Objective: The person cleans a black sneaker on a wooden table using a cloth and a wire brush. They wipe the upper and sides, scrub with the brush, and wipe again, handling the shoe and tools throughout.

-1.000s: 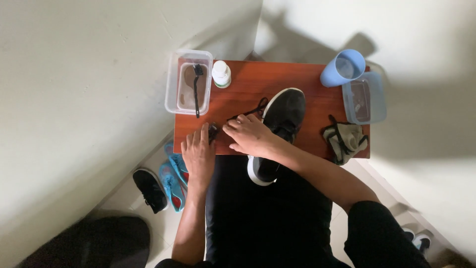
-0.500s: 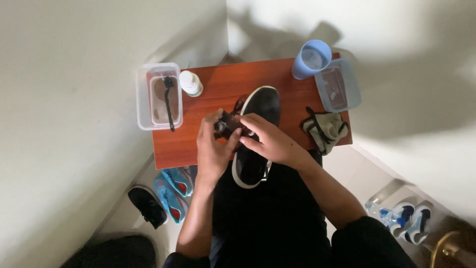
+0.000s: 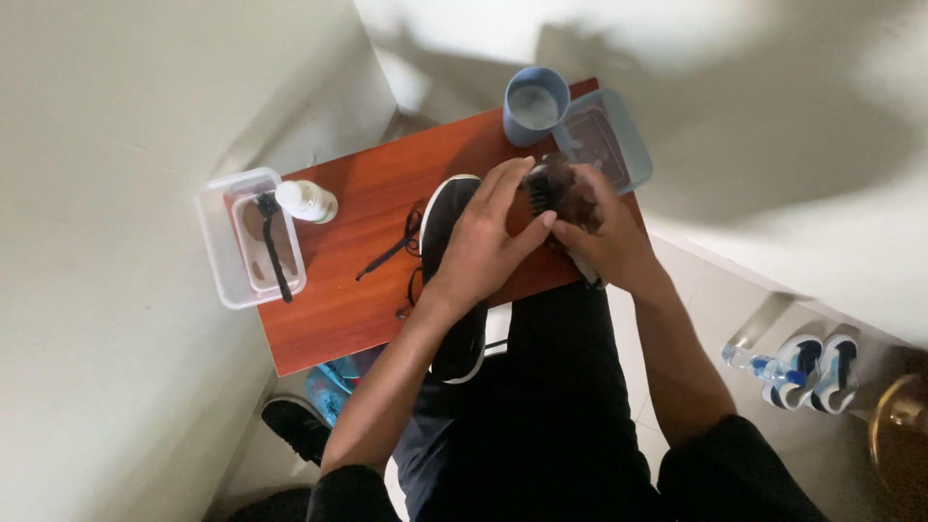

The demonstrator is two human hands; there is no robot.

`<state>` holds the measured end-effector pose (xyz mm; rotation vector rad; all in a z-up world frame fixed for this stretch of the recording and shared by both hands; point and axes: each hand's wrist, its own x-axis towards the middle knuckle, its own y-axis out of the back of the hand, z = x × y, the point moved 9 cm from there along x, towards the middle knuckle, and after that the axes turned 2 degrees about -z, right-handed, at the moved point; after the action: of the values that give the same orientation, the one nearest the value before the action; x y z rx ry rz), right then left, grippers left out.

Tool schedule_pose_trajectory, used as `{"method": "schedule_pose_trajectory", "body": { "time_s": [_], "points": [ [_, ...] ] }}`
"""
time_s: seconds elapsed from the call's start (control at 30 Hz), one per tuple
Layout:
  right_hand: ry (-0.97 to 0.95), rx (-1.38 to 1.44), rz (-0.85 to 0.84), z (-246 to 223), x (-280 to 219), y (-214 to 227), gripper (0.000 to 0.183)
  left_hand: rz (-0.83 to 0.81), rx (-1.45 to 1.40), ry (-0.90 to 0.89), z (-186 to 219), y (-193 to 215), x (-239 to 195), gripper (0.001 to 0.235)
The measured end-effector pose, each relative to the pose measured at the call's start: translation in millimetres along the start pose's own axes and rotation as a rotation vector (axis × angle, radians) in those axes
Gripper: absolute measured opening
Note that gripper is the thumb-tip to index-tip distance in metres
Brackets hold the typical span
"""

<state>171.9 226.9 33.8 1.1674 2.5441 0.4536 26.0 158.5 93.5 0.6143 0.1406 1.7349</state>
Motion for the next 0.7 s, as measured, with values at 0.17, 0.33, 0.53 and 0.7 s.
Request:
{"method": "schedule_pose_trajectory", "body": {
  "time_s": [0.17,0.33,0.53,0.7],
  "points": [
    [-0.053,-0.100,0.238,21,12,56,0.065,-0.182,0.217,-0.073,-20,-55,25,0.053],
    [-0.085,-0.400,0.297,67,49,77,0.053,-0.268,0.566,-0.289,-50,-118,32,0.039],
    [0.074,-0.878,0.243,109,82,61,0.043,-0.384,0.745,-0.252,-80,-149,31,0.031],
    [0.108,-1.134,0.188,124,89,51,0.034,-0.431,0.763,-0.262,-81,-150,26,0.032]
  ]
}}
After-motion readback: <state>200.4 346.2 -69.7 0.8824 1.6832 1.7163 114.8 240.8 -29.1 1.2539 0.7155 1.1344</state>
